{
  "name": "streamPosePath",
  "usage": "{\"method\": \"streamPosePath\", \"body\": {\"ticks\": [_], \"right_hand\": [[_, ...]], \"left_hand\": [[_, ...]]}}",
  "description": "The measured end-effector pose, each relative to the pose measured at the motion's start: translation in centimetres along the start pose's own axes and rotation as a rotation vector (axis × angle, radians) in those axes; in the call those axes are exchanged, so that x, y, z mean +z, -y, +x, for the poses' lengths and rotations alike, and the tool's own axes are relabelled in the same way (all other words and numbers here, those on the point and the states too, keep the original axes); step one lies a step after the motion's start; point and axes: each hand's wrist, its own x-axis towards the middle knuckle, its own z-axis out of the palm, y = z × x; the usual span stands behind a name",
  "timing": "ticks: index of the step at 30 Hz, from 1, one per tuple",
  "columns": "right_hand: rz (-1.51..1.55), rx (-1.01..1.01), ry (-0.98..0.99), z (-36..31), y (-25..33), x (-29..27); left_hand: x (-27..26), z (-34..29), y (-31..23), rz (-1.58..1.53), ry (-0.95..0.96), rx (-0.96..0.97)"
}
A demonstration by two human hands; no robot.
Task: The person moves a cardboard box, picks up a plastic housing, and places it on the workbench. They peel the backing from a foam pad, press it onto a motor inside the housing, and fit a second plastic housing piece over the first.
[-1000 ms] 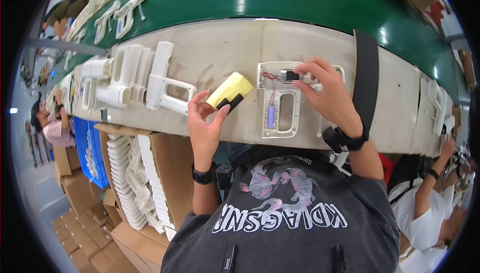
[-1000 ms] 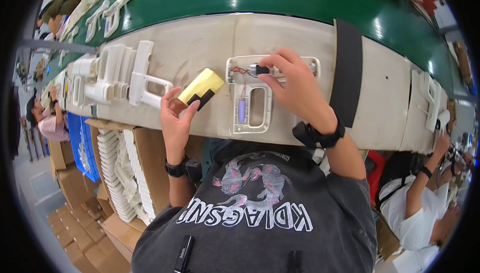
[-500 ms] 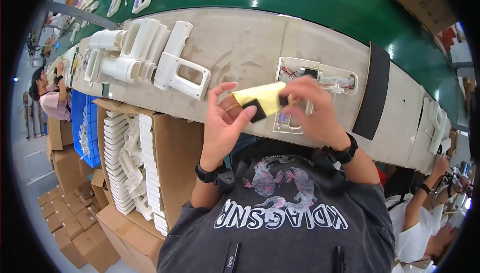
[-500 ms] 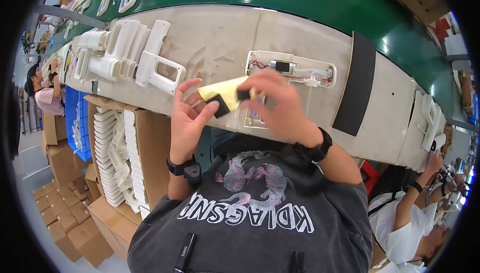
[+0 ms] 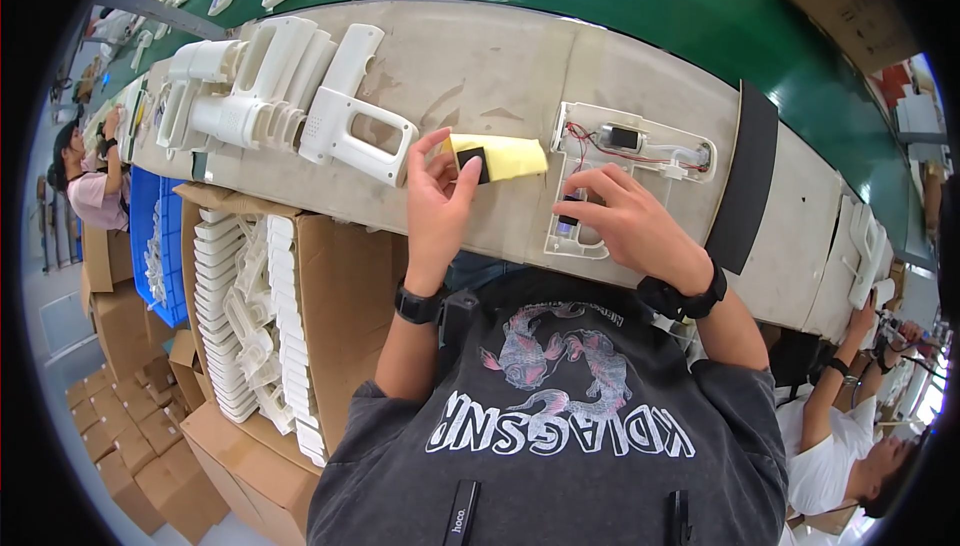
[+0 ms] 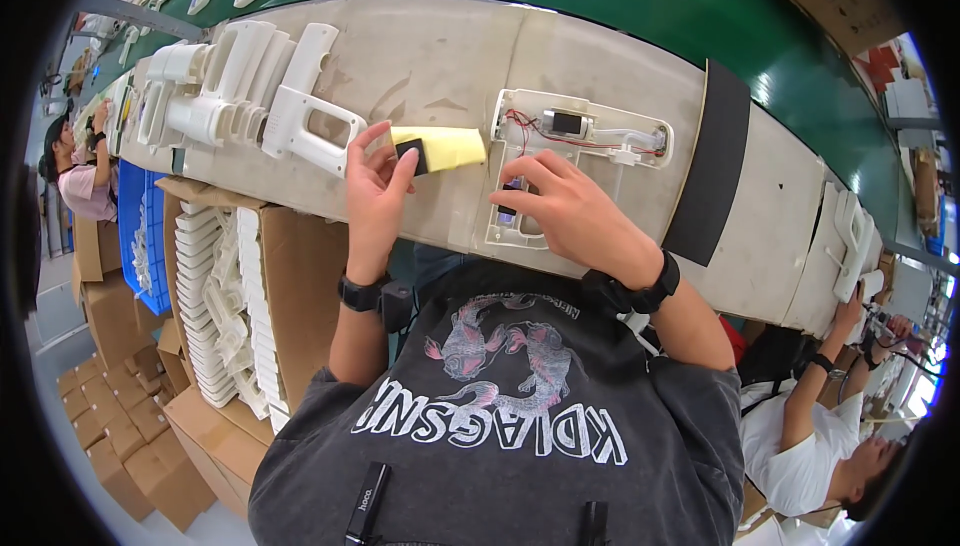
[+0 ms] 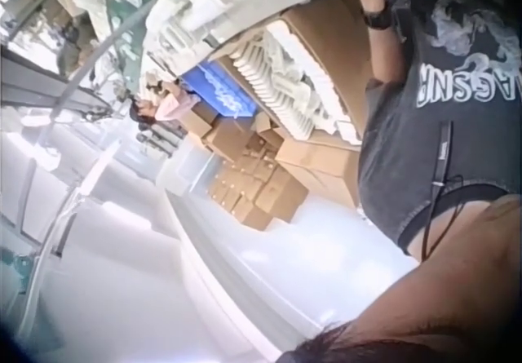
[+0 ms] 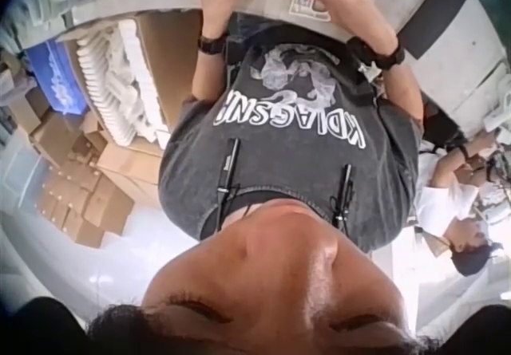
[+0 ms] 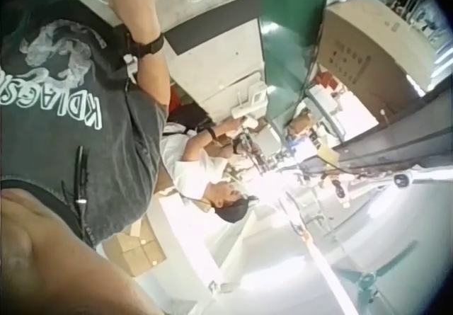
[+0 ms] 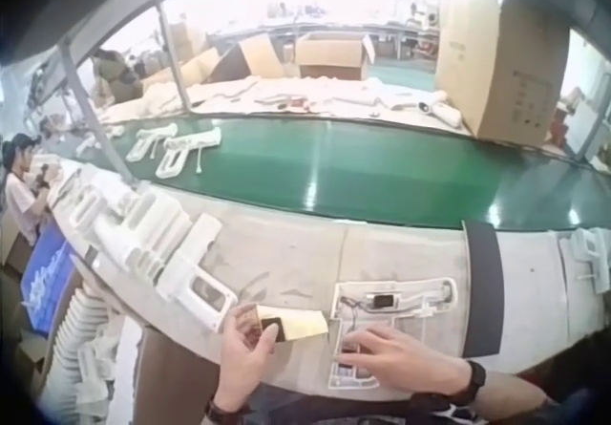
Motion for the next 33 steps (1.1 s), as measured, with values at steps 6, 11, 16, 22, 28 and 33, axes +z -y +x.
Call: {"method": "streamPosePath", "body": {"ticks": [6, 11, 16, 22, 28, 33], "right_hand": [[-0.016, 0.005, 0.074, 0.4, -0.1, -0.2], [0.09, 0.048, 0.086, 0.7, 0.4, -1.2], [0.126, 0.148, -0.101, -0.8, -0.1, -3.1], [0.173, 0.215, -0.152, -1.9, 0.5, -3.5], [0.215, 0.257, -0.183, -3.2, 0.8, -3.3], [0.284, 0.228, -0.235, -3.7, 0.0, -3.8]], "left_hand": [[0.8, 0.7, -0.4, 0.833, -0.185, 0.459], [-0.4, -0.6, -3.9, 0.777, -0.329, 0.434], [-5.4, 1.8, -4.0, 0.923, -0.426, 0.478], [-10.2, 7.0, -1.5, 1.225, -0.313, 0.381], [-12.5, 11.1, 0.2, 1.537, -0.294, 0.273], [-11.9, 11.6, -1.1, 1.583, -0.318, 0.142]]}}
